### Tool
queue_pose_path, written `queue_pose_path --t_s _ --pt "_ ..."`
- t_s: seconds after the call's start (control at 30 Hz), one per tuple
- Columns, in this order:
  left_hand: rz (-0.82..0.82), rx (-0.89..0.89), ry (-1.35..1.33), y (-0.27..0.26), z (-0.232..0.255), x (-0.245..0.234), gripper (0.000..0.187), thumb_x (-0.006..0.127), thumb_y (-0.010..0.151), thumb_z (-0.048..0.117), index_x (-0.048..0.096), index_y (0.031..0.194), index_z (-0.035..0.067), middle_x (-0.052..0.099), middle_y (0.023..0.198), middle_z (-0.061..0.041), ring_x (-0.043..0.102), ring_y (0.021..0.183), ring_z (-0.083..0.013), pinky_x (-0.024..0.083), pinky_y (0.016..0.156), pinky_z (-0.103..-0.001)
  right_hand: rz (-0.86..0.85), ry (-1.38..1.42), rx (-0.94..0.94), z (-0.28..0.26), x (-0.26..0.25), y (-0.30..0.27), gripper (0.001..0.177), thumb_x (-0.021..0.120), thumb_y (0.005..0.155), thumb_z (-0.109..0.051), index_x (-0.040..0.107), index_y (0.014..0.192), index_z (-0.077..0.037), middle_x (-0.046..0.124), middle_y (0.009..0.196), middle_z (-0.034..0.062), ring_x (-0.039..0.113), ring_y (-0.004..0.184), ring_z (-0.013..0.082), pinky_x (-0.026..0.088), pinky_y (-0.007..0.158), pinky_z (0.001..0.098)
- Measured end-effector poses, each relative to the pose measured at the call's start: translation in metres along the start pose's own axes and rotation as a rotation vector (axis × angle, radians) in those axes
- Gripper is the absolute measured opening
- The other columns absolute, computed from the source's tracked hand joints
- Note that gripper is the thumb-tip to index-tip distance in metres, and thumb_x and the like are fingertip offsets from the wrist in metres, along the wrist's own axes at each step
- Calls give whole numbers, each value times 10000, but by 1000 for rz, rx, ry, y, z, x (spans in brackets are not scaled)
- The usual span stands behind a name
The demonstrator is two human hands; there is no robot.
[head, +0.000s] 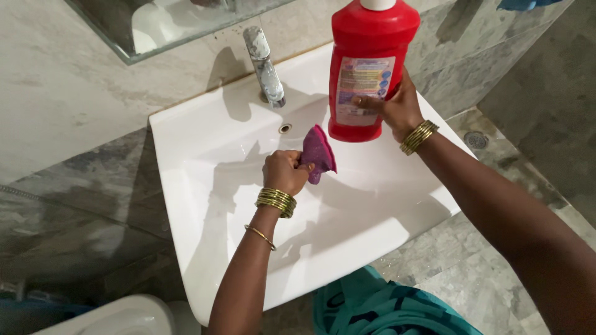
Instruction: The person scrubs the bathroom sink basin with a purple sponge, rinses it under running water, and then wipes the faucet and sink surfaces with a blue cloth. The person also moves a red cleaning bottle to a nearby shelf.
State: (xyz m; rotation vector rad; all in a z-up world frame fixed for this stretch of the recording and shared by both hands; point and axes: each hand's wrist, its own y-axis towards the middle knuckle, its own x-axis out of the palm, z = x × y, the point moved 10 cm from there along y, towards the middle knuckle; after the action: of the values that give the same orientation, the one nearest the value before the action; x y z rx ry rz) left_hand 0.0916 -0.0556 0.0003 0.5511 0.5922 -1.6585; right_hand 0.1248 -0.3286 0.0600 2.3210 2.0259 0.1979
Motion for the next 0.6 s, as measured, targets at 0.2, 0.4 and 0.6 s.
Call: queue_pose_path --t_s 0.2,0.4,0.6 --pt "23 -22 262 7 -17 -2 167 869 755 229 825 871 116 771 776 -101 727 686 -224 574 697 -345 23 -58 46 14 2 -9 777 880 717 19 455 1352 -116 669 1337 93 660 1253 241 526 1032 467" --pt "40 -53 161 11 -26 -3 164 867 743 244 814 844 127 755 695 -78 722 593 -206 580 621 -343 38 -76 81 15 -4 -16 789 861 721 4 432 1369 -135 681 1325 92 675 1244 249 535 1018 483" --pt "59 -36 138 5 -18 -3 169 875 765 218 819 850 83 761 698 -79 702 588 -170 566 631 -329 38 -26 111 13 -2 -26 776 861 718 1 437 1354 -130 688 1311 81 676 1250 259 535 1017 488"
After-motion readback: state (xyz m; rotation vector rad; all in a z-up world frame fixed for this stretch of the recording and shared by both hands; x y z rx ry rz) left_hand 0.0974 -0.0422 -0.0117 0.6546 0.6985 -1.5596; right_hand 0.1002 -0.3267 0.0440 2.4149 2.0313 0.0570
